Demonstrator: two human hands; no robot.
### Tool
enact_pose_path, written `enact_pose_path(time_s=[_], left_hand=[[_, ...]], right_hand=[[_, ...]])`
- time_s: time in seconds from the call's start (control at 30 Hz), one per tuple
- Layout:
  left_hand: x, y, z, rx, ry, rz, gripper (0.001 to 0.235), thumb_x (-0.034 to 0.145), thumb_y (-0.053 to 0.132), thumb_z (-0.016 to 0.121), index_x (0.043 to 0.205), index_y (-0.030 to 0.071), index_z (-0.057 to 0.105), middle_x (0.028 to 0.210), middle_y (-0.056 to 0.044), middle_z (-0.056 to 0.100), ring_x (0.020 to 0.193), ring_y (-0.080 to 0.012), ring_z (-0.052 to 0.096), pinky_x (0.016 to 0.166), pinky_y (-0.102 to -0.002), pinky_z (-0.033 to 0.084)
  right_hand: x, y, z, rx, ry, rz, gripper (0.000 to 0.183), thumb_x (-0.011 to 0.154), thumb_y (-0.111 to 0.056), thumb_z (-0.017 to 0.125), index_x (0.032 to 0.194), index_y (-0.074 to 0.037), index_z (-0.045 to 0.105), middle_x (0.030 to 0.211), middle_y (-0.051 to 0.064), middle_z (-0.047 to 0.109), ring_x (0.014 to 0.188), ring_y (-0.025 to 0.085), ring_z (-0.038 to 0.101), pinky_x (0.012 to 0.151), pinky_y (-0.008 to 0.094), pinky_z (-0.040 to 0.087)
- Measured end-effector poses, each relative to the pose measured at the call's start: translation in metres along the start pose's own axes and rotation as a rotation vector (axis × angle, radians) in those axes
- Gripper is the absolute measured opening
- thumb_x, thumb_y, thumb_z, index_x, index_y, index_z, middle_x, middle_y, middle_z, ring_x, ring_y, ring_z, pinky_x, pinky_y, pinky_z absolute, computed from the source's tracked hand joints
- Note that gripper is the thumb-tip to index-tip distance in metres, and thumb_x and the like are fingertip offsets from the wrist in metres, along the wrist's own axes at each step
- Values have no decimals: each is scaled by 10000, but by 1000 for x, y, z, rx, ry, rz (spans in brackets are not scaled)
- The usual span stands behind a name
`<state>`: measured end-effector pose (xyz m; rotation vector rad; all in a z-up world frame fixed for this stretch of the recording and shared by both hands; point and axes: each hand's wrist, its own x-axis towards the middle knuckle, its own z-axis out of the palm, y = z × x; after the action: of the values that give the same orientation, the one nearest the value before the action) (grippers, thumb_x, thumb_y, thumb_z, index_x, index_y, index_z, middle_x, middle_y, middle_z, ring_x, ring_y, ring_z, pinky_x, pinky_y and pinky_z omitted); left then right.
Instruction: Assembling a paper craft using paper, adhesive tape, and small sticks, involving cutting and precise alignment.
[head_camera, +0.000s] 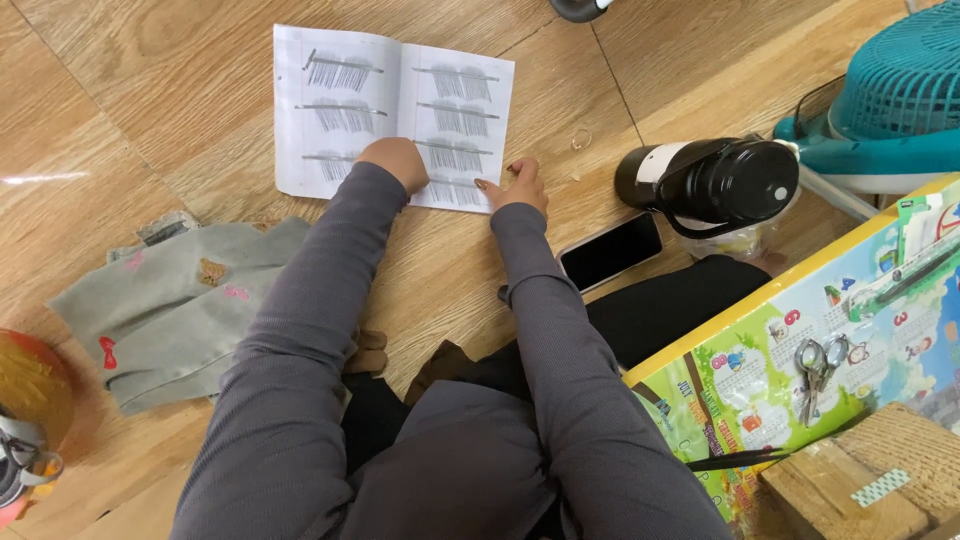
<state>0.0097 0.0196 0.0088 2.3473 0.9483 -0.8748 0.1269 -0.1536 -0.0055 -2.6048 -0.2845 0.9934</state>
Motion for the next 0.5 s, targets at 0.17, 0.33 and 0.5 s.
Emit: enact_pose_path(time_s=[0.17,0.33,0.5], left_hand=[[20,-15,23,-26,15,-26,243,910,85,512,876,10,740,696,-153,688,728,-263,708,753,-404,589],[20,-14,21,-31,14,-52,235,894,94,525,873,15,745,691,-160,687,724,-278,710,755,-418,587],[13,-11,16,-40,17,-50,274,917,73,492,923,-9,753,768,-187,720,812,-293,734,824,-443,595]], right_hand=[[3,3,1,-2,-6,2,546,881,-407,803,1238,-277,411,1382,110,595,1297,344,600,1082,509,502],[10,7,5,24,0,-13,532,884,-368,807,1234,-262,421,1377,121,603,1293,352,606,1074,509,510],[7,5,-4,81,-27,-42,445,922,-304,766,1221,-223,446,1388,176,612,1299,392,601,1092,496,498]])
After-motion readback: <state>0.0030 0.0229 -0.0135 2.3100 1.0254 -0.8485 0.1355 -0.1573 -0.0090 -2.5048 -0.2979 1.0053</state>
